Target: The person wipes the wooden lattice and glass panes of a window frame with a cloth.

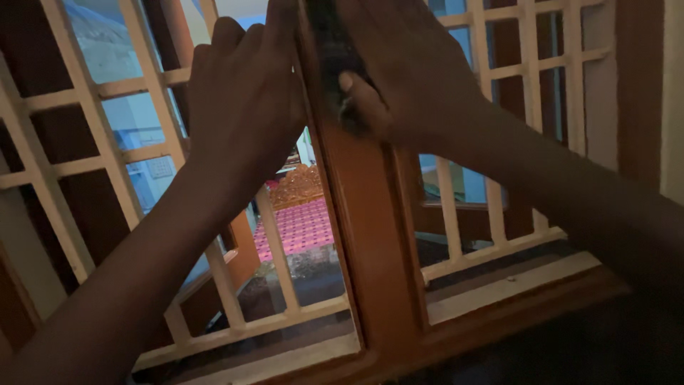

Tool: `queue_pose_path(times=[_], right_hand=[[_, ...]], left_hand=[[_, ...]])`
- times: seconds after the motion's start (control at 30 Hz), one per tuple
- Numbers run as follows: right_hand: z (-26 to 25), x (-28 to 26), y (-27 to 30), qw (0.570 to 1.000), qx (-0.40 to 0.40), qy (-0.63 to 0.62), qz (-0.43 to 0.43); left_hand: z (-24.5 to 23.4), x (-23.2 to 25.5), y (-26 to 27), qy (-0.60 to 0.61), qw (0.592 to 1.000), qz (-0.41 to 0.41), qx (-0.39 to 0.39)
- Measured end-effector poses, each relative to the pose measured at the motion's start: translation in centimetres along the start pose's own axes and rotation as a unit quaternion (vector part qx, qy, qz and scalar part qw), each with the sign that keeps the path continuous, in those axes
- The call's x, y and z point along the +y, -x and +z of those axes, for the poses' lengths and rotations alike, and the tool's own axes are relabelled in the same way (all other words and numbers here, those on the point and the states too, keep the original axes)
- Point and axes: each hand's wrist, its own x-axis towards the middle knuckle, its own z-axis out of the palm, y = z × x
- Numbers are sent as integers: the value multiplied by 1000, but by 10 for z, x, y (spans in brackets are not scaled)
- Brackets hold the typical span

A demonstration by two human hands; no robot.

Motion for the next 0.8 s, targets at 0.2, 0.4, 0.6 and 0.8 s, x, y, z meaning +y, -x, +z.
queue_pose_path(times=[0.2, 0.4, 0.6, 0.8], right_hand=[[8, -4, 10, 999, 48, -8, -23], [10, -14, 18, 997, 46, 8, -62], [10, 3, 2, 998, -39, -29, 32], [18, 13, 10, 997, 49, -25, -55]], left_hand=[[-3, 3, -4, -14, 999, -4, -29], [-2, 2, 1, -25, 999, 20, 10], [4, -1, 5, -33, 998, 32, 33], [5, -3, 6, -26, 997, 48, 53]])
